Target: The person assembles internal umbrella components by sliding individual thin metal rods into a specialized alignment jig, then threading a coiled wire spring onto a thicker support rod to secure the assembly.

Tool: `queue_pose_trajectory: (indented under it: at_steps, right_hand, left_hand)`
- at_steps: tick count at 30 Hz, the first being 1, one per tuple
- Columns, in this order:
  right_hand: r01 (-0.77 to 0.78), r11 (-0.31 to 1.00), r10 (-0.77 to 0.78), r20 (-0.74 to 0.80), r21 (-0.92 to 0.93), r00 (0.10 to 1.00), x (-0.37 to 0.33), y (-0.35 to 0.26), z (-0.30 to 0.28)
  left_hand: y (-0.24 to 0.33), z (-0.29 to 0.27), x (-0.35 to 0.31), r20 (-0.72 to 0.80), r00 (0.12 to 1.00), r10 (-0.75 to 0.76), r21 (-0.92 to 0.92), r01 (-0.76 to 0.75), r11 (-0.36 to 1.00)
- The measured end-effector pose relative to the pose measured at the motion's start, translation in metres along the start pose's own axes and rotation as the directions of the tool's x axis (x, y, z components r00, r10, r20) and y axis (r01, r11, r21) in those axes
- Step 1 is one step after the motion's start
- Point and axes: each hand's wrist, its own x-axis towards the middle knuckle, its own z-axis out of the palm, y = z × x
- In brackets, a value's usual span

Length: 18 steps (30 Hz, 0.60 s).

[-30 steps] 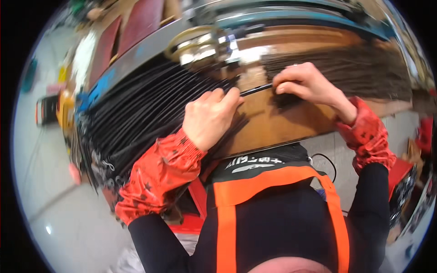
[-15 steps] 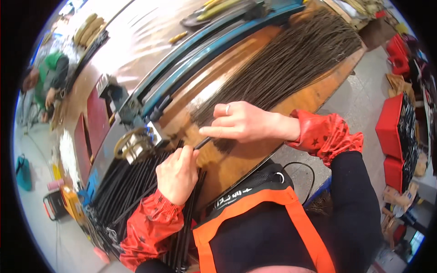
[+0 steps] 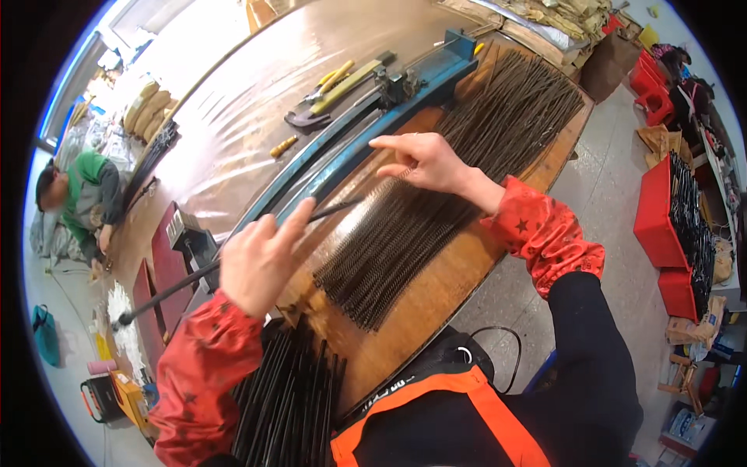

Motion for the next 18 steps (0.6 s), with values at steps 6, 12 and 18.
queue_pose_trajectory:
  at_steps: [6,12,18]
  right_hand:
    - [-0.088,0.972,0.036,-0.235,-0.216,0.971,0.011,0.034,-0.041]
    - [-0.098,0.974,0.003,-0.422,-0.206,0.907,-0.002,0.025,-0.068]
    - [0.011,0.961,-0.091,-0.278,-0.276,0.956,-0.003,0.017,-0.062]
  left_hand:
    - [-0.011,0.019,0.022,0.012,0.994,0.112,-0.04,-0.112,0.993]
    - [-0.002,0.034,0.04,0.045,0.999,0.03,-0.273,-0.017,0.962]
    - [0.004,0.034,0.053,0.005,0.986,0.166,-0.203,-0.161,0.966]
